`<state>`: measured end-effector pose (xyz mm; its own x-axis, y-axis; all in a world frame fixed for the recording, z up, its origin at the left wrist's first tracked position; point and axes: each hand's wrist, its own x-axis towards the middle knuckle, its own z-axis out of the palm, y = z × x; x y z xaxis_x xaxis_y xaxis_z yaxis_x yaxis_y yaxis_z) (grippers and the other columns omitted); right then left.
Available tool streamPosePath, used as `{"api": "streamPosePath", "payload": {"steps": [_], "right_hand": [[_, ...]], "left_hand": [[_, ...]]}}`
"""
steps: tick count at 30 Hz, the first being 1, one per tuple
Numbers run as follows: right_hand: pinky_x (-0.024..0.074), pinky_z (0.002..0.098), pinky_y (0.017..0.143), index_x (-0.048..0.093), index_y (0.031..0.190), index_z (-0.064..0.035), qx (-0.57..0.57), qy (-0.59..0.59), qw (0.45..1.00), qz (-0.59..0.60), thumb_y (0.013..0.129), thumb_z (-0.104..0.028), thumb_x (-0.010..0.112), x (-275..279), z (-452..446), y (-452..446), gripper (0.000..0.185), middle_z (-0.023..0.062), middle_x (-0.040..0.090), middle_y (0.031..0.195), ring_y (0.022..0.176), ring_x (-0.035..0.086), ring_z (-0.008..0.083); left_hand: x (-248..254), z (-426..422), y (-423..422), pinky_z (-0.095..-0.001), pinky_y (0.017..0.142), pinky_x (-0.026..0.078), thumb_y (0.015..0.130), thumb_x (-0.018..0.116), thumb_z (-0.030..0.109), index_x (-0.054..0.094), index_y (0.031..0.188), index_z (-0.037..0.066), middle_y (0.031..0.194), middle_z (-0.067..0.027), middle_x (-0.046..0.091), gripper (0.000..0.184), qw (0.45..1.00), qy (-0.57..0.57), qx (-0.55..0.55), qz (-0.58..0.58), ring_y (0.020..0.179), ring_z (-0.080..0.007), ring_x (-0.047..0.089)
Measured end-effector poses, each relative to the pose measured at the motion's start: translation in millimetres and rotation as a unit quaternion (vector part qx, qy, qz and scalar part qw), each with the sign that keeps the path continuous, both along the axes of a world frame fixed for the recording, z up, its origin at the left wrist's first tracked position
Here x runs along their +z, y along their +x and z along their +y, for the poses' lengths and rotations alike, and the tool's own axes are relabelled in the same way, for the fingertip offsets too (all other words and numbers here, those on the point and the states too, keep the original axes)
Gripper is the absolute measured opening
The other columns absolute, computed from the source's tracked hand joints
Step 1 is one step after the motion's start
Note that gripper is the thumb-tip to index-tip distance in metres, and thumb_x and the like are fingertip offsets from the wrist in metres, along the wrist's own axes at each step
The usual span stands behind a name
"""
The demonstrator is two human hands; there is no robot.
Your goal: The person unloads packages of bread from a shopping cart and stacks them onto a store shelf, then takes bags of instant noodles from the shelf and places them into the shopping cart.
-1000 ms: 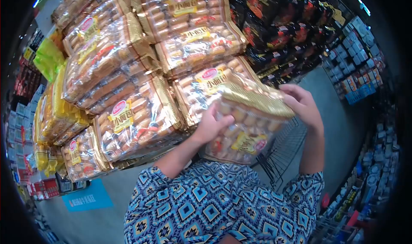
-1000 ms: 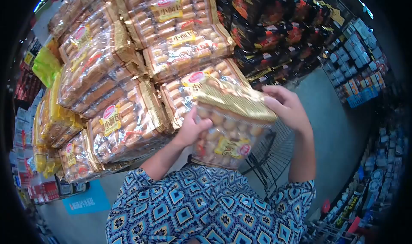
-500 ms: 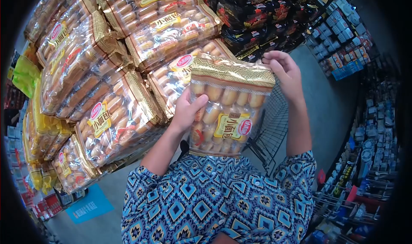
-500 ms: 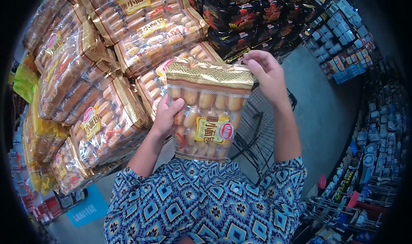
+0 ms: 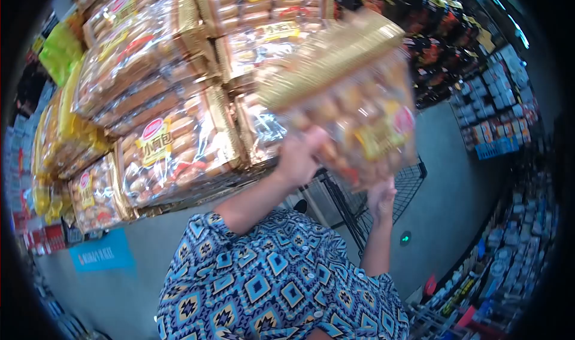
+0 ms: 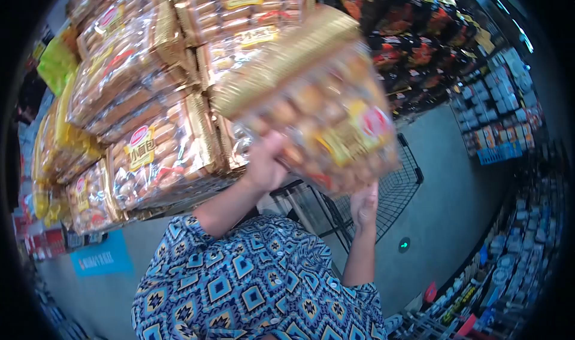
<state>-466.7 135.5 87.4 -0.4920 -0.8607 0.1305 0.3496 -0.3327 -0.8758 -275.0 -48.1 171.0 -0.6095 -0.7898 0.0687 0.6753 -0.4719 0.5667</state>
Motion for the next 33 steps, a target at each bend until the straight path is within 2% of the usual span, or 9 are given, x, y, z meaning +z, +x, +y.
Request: {"api": "streamPosePath", "payload": {"steps": [3,7,13,15,20,26,29,31,33], "right_hand": [[0.0367,0.0462,0.107,0.025,0.147,-0.0079,-0.117,0.059,0.984,-0.117,0.075,-0.065,0.065,-18.9,23.4,-16.1,0.100,0.0118,0.038,0.145,0.132,0.039,0.0273],[0.0394,0.0460,0.106,0.030,0.144,-0.0056,-0.142,0.064,0.982,-0.106,0.079,-0.060,0.064,-35.2,69.0,-38.7,0.091,0.0125,0.039,0.144,0.130,0.042,0.0284],[0.0463,0.0384,0.098,0.032,0.139,-0.0003,-0.111,0.141,0.984,-0.017,0.088,-0.038,0.065,-21.7,67.8,-47.4,0.071,0.0121,0.048,0.134,0.118,0.052,0.0232],[0.0451,0.0366,0.098,0.030,0.140,-0.0014,-0.090,0.178,0.980,0.022,0.092,-0.036,0.060,1.6,40.8,-58.9,0.066,0.0116,0.048,0.133,0.118,0.052,0.0230],[0.0440,0.0328,0.096,0.033,0.138,0.0000,-0.043,0.211,0.947,0.237,0.092,-0.026,0.059,110.7,-80.0,-61.4,0.058,0.0111,0.051,0.125,0.112,0.053,0.0183],[0.0441,0.0318,0.095,0.040,0.134,0.0052,0.051,0.223,0.902,0.366,0.093,-0.020,0.059,129.2,-167.8,-64.5,0.051,0.0147,0.054,0.125,0.113,0.054,0.0185],[0.0407,0.0329,0.100,0.035,0.137,0.0087,0.057,0.235,0.895,0.374,0.090,-0.021,0.064,119.8,-168.5,-51.4,0.063,0.0209,0.050,0.132,0.121,0.050,0.0233],[0.0379,0.0360,0.104,0.031,0.140,0.0092,0.038,0.241,0.825,0.510,0.085,-0.027,0.071,109.2,-154.4,-44.3,0.077,0.0230,0.044,0.137,0.125,0.046,0.0262],[0.0309,0.0397,0.109,0.024,0.143,0.0087,0.062,0.257,0.827,0.497,0.078,-0.031,0.077,105.6,-139.0,-35.5,0.093,0.0264,0.034,0.144,0.134,0.035,0.0311]], "left_hand": [[-7.1,14.5,11.9,-0.0328,0.094,0.047,0.089,0.065,0.027,0.045,0.133,-0.001,0.129,-0.0138,0.055,0.056,0.942,-0.186,-0.241,-0.141,0.110,-0.0160,0.056],[-70.5,36.7,14.6,-0.0373,0.110,0.032,0.090,0.063,0.037,0.037,0.141,-0.001,0.139,-0.0174,0.046,0.068,0.881,-0.379,-0.253,-0.128,0.131,-0.0235,0.041],[-72.1,48.7,62.0,-0.0335,0.110,0.031,0.094,0.057,0.040,0.050,0.132,0.000,0.137,-0.0143,0.049,0.055,0.847,-0.299,-0.377,-0.226,0.128,-0.0229,0.043],[-109.3,64.7,58.8,-0.0321,0.103,0.039,0.095,0.056,0.033,0.056,0.126,0.002,0.131,-0.0111,0.054,0.044,0.895,-0.054,-0.372,-0.242,0.123,-0.0208,0.047],[-80.0,49.5,38.8,-0.0522,0.110,0.031,0.097,0.050,0.029,0.028,0.145,0.007,0.144,-0.0111,0.042,0.057,0.983,0.078,-0.161,0.023,0.132,-0.0280,0.041],[-63.5,28.1,26.5,-0.0456,0.113,0.029,0.100,0.046,0.029,0.033,0.140,0.004,0.141,-0.0126,0.043,0.049,0.976,0.180,-0.072,0.097,0.131,-0.0261,0.041],[-65.6,24.4,26.9,-0.0435,0.113,0.028,0.100,0.044,0.036,0.033,0.140,0.003,0.141,-0.0153,0.042,0.053,0.970,0.221,-0.036,0.097,0.132,-0.0293,0.040],[-72.1,24.6,38.8,-0.0443,0.113,0.029,0.101,0.040,0.041,0.030,0.141,0.001,0.142,-0.0192,0.040,0.058,0.962,0.226,-0.139,0.068,0.133,-0.0316,0.039],[-69.8,31.9,55.1,-0.0443,0.112,0.031,0.101,0.036,0.043,0.030,0.141,-0.001,0.143,-0.0210,0.039,0.060,0.961,0.224,-0.160,0.032,0.132,-0.0321,0.040]]}}
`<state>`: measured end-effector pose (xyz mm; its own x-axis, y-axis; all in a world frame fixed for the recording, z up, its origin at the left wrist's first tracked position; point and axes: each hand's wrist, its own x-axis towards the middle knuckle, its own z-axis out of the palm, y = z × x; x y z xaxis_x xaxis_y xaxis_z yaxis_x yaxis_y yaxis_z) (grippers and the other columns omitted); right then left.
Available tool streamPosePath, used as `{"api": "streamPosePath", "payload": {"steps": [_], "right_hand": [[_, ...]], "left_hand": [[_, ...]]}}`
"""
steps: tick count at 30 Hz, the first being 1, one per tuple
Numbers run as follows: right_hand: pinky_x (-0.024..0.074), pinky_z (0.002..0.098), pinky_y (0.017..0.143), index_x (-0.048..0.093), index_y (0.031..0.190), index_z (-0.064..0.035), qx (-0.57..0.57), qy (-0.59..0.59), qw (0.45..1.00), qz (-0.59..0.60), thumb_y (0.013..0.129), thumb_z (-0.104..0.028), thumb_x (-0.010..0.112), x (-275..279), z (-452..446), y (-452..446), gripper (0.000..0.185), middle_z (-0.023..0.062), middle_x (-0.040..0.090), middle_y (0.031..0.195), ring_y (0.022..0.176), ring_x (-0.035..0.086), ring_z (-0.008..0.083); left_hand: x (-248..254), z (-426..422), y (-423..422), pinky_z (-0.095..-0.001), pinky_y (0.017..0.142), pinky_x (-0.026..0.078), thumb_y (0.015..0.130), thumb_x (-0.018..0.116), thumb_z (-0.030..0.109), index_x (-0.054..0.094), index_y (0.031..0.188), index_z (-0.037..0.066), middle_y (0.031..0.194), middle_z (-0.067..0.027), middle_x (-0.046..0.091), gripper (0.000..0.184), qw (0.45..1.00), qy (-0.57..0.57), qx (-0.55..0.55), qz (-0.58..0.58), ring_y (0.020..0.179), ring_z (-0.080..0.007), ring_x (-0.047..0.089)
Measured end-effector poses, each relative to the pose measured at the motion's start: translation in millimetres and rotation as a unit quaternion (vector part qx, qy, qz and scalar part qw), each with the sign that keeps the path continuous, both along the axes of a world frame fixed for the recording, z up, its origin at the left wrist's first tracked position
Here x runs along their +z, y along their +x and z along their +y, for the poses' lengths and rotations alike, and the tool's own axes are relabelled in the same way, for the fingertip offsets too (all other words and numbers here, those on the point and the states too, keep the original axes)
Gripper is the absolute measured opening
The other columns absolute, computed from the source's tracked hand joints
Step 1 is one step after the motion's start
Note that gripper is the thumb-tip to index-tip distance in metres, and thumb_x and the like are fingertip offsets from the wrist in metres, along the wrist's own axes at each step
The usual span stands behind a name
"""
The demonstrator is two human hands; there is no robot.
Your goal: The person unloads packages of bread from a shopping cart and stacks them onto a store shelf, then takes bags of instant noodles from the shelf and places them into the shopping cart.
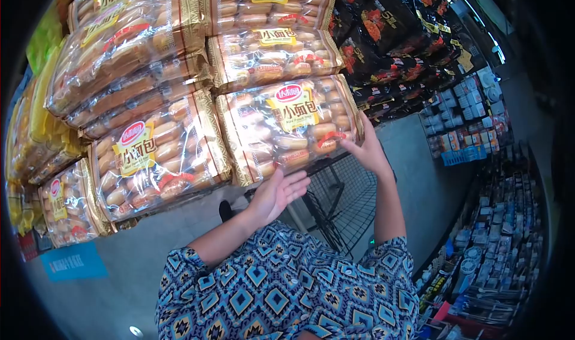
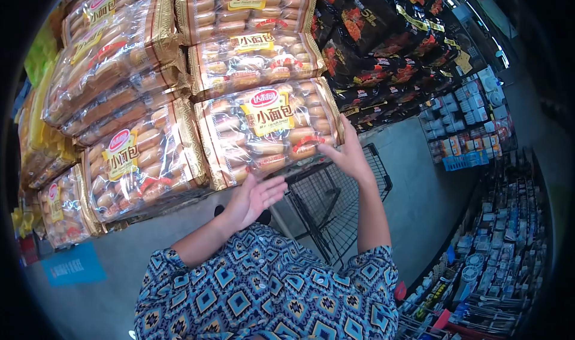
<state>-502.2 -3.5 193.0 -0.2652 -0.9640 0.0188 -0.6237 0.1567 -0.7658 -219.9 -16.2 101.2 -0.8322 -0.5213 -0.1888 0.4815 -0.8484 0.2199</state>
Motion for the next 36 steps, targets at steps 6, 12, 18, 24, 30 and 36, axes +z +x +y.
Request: {"api": "streamPosePath", "payload": {"steps": [6,12,18,24,30,36], "right_hand": [[0.0190,0.0441,0.115,0.020,0.146,0.0030,0.014,-0.004,0.985,0.173,0.072,-0.035,0.080,-17.9,5.8,0.2,0.102,0.0310,0.018,0.149,0.142,0.016,0.0409],[0.0227,0.0449,0.112,0.030,0.143,0.0000,-0.023,0.019,0.976,0.215,0.075,-0.032,0.078,1.5,1.0,17.3,0.089,0.0317,0.024,0.147,0.138,0.023,0.0426],[0.0434,0.0360,0.096,0.054,0.117,0.0018,-0.036,-0.120,0.992,0.000,0.083,-0.011,0.070,-32.0,51.1,62.3,0.039,0.0178,0.057,0.118,0.111,0.055,0.0276],[0.0499,0.0292,0.083,0.054,0.100,-0.0007,-0.127,-0.070,0.942,-0.302,0.096,-0.012,0.055,-75.0,57.0,56.3,0.012,0.0100,0.062,0.100,0.090,0.061,0.0168],[0.0503,0.0300,0.078,0.051,0.101,-0.0015,-0.245,-0.121,0.917,-0.291,0.100,-0.023,0.048,-74.7,11.0,23.7,0.022,0.0070,0.058,0.091,0.083,0.058,0.0142],[0.0510,0.0294,0.076,0.048,0.105,-0.0032,-0.197,-0.133,0.903,-0.358,0.099,-0.023,0.050,-81.6,19.3,10.1,0.020,0.0069,0.057,0.090,0.081,0.058,0.0141]], "left_hand": [[-3.8,-9.2,18.8,-0.0433,0.109,0.036,0.102,0.024,0.048,0.034,0.134,-0.011,0.141,-0.0241,0.041,0.068,0.993,-0.093,0.026,-0.061,0.131,-0.0325,0.042],[-5.5,-19.2,16.8,-0.0420,0.106,0.038,0.102,0.028,0.044,0.035,0.135,-0.009,0.136,-0.0223,0.046,0.063,0.996,-0.074,0.038,-0.041,0.127,-0.0312,0.047],[-33.8,-8.7,52.0,-0.0371,0.096,0.047,0.100,0.046,0.021,0.049,0.124,-0.002,0.120,-0.0184,0.058,0.034,0.961,-0.214,-0.092,-0.148,0.110,-0.0260,0.059],[-49.5,4.2,78.8,-0.0350,0.092,0.049,0.100,0.045,0.021,0.058,0.106,-0.003,0.107,-0.0143,0.064,0.028,0.925,-0.326,-0.024,-0.193,0.097,-0.0209,0.064],[-36.8,-19.9,73.0,-0.0337,0.091,0.048,0.103,0.034,0.021,0.056,0.115,-0.008,0.117,-0.0175,0.062,0.038,0.925,-0.305,0.131,-0.187,0.103,-0.0221,0.062],[-38.3,-12.6,65.4,-0.0362,0.095,0.047,0.102,0.036,0.017,0.055,0.119,-0.008,0.122,-0.0187,0.060,0.035,0.892,-0.360,0.154,-0.225,0.108,-0.0242,0.060]]}}
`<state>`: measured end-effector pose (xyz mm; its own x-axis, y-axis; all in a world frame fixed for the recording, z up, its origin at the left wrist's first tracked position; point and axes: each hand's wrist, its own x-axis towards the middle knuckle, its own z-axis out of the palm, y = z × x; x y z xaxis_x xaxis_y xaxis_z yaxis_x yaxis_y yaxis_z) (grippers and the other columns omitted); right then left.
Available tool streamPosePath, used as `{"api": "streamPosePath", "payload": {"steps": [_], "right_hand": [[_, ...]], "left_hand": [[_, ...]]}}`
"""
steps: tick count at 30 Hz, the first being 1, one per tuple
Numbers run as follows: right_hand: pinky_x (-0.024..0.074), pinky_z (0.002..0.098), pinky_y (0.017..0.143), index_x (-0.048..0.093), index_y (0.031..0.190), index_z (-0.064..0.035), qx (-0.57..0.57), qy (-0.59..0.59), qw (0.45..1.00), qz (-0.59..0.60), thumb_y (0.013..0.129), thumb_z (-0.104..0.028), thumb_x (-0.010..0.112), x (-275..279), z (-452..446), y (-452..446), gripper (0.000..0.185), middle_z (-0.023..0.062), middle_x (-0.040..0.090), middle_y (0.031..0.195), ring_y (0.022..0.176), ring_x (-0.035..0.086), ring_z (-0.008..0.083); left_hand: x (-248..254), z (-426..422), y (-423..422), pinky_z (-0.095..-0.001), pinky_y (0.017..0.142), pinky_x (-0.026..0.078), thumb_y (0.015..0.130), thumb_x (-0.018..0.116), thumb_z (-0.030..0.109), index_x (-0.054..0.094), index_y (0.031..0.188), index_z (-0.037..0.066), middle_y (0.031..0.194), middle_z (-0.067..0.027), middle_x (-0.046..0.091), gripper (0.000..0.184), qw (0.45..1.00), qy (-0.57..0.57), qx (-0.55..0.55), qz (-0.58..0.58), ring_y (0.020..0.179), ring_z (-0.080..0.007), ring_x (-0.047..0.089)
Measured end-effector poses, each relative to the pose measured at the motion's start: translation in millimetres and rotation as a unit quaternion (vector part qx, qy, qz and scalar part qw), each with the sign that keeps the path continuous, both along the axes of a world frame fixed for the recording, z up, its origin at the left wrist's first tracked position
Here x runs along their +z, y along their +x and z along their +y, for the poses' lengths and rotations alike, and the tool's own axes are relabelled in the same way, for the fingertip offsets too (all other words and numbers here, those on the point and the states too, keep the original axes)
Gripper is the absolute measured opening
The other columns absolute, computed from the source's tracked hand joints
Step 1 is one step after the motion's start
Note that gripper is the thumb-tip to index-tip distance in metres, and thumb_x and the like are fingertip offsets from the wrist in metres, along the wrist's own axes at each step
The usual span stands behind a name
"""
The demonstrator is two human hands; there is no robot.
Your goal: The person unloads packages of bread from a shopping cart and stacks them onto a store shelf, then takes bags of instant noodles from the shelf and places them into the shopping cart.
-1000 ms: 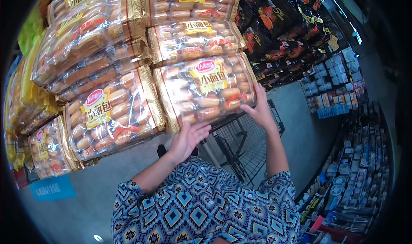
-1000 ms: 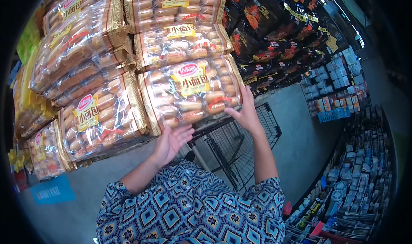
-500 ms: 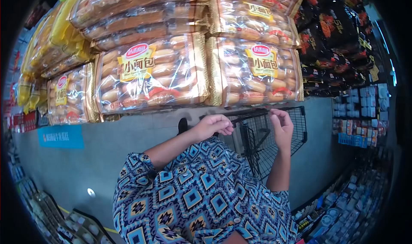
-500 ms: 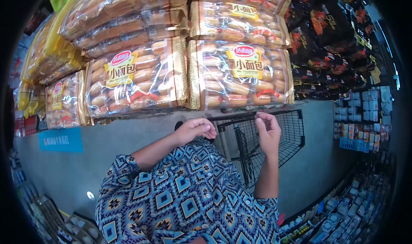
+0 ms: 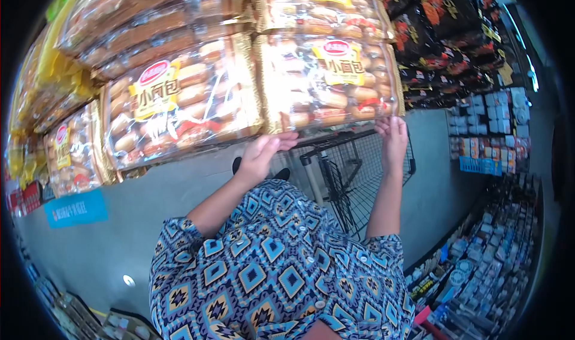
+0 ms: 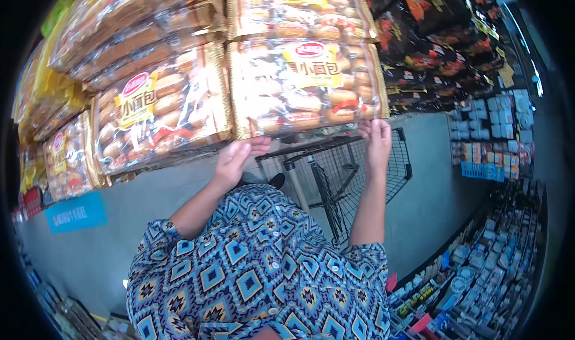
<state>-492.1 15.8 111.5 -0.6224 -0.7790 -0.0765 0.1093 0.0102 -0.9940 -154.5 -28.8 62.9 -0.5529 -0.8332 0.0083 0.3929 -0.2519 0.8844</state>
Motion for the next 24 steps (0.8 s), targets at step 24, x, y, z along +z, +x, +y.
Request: {"api": "streamPosePath", "payload": {"steps": [24], "right_hand": [[0.0455,0.0304,0.088,0.044,0.132,0.0015,-0.021,0.100,0.989,-0.111,0.100,-0.037,0.044,-61.1,45.9,11.9,0.050,0.0110,0.055,0.122,0.104,0.057,0.0179]], "left_hand": [[-25.4,10.6,-16.9,-0.0297,0.098,0.042,0.096,0.053,0.012,0.056,0.124,0.000,0.123,-0.0081,0.059,0.031,0.975,0.014,-0.197,-0.100,0.111,-0.0154,0.056]]}}
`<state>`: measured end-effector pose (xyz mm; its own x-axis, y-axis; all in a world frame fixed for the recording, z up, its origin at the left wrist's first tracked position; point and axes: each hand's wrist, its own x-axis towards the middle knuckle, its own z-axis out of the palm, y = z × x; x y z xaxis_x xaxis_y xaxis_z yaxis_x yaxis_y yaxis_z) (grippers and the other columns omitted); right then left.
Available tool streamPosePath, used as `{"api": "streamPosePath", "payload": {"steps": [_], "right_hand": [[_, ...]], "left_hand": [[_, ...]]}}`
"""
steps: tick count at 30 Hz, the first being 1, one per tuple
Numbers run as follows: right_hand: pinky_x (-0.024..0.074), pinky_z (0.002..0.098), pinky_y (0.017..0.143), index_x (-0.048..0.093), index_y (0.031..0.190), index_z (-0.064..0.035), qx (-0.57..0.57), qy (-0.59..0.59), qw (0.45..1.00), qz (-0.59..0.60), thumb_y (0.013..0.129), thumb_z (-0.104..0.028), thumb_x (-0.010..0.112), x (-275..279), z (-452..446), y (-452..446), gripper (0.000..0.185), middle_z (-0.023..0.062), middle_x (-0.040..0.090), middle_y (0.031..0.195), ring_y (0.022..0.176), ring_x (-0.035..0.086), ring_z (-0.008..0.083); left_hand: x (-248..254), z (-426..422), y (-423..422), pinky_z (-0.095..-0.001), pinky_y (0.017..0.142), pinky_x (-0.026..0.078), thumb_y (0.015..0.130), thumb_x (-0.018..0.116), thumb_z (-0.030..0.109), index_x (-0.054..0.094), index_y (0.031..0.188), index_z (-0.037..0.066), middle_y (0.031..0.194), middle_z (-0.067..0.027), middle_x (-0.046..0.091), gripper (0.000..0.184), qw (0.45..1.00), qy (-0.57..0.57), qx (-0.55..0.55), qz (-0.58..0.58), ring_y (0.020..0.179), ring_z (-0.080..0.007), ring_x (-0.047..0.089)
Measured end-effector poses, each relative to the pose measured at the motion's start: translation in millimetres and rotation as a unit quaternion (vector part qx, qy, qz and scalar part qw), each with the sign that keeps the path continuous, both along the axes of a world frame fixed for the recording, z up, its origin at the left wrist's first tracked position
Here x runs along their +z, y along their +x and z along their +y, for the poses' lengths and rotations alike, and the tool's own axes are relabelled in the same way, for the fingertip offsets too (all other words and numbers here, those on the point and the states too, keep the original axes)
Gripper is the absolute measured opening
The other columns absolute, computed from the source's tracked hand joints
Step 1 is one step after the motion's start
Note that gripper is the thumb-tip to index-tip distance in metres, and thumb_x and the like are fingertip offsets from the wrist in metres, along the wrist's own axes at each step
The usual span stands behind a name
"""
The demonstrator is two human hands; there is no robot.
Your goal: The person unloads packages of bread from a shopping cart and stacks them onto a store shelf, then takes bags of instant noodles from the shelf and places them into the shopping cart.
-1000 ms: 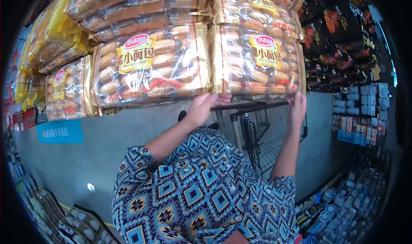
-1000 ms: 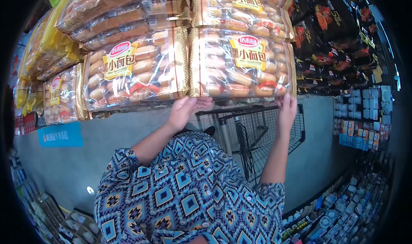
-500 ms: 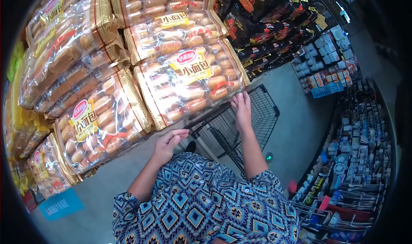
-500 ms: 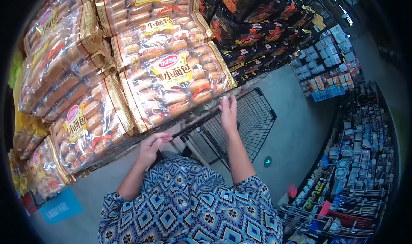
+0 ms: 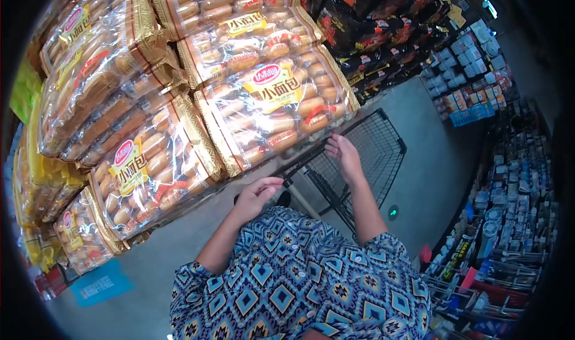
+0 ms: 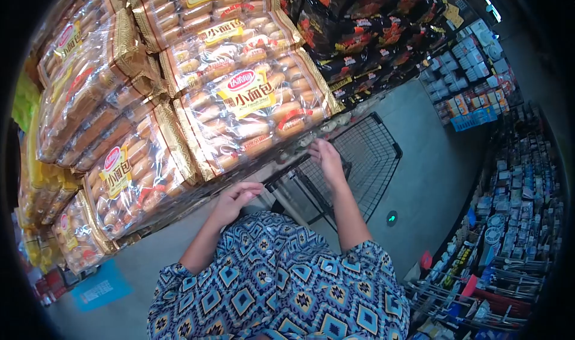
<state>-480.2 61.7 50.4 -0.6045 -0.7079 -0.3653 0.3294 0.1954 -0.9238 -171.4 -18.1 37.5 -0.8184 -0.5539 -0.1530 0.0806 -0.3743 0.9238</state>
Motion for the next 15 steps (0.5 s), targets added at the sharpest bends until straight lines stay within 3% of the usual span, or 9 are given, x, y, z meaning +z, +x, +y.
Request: {"api": "streamPosePath", "payload": {"steps": [2,3,4,6,8,13,15], "right_hand": [[0.0463,0.0279,0.081,0.055,0.120,-0.0009,0.086,0.082,0.993,0.017,0.099,-0.032,0.050,-22.7,22.4,3.0,0.038,0.0056,0.060,0.105,0.087,0.057,0.0136],[0.0479,0.0286,0.079,0.060,0.115,-0.0016,0.113,0.109,0.987,0.038,0.095,-0.030,0.057,-32.0,31.8,6.6,0.035,0.0036,0.064,0.095,0.086,0.059,0.0133],[0.0479,0.0284,0.079,0.061,0.114,-0.0016,0.134,0.128,0.982,0.033,0.094,-0.028,0.058,-48.9,41.6,12.6,0.033,0.0029,0.064,0.094,0.085,0.059,0.0135],[0.0486,0.0300,0.081,0.062,0.111,0.0002,0.219,0.171,0.944,0.178,0.093,-0.027,0.059,-69.5,62.3,23.6,0.033,0.0065,0.066,0.093,0.086,0.060,0.0162],[0.0488,0.0317,0.083,0.061,0.109,0.0024,0.249,0.172,0.922,0.242,0.091,-0.029,0.061,-86.6,72.2,32.4,0.036,0.0128,0.066,0.095,0.088,0.062,0.0193],[0.0495,0.0345,0.079,0.058,0.113,0.0021,0.307,0.152,0.911,0.231,0.087,-0.037,0.065,-101.6,85.2,63.2,0.047,0.0162,0.065,0.094,0.087,0.063,0.0229],[0.0493,0.0357,0.080,0.058,0.113,0.0021,0.323,0.155,0.909,0.215,0.086,-0.038,0.066,-100.9,83.0,71.1,0.049,0.0170,0.065,0.094,0.088,0.063,0.0252]], "left_hand": [[-1.9,6.5,-6.2,-0.0291,0.097,0.043,0.096,0.055,0.014,0.054,0.127,0.001,0.122,-0.0075,0.059,0.033,0.999,-0.004,-0.049,-0.012,0.109,-0.0142,0.056],[-5.8,8.4,-9.2,-0.0288,0.096,0.043,0.096,0.056,0.017,0.052,0.128,0.001,0.122,-0.0072,0.059,0.036,0.998,-0.014,-0.057,-0.007,0.109,-0.0139,0.056],[-4.9,9.2,-12.6,-0.0288,0.096,0.043,0.096,0.056,0.017,0.052,0.128,0.001,0.122,-0.0072,0.059,0.036,0.998,-0.015,-0.061,-0.014,0.109,-0.0139,0.056],[0.2,6.3,-22.8,-0.0282,0.096,0.043,0.096,0.057,0.018,0.052,0.127,0.000,0.122,-0.0071,0.059,0.036,0.998,-0.012,-0.066,-0.016,0.109,-0.0137,0.056],[3.4,-2.2,-31.9,-0.0303,0.098,0.043,0.095,0.055,0.014,0.051,0.126,-0.002,0.125,-0.0104,0.058,0.035,0.998,-0.034,-0.053,-0.025,0.111,-0.0159,0.057],[5.3,-30.4,-46.5,-0.0274,0.096,0.044,0.096,0.055,0.015,0.046,0.136,0.000,0.124,-0.0089,0.059,0.044,0.982,-0.146,0.027,-0.120,0.111,-0.0141,0.056],[19.5,-32.3,-46.2,-0.0283,0.096,0.044,0.095,0.056,0.017,0.048,0.132,-0.002,0.123,-0.0112,0.060,0.043,0.979,-0.133,0.033,-0.154,0.110,-0.0154,0.057]]}}
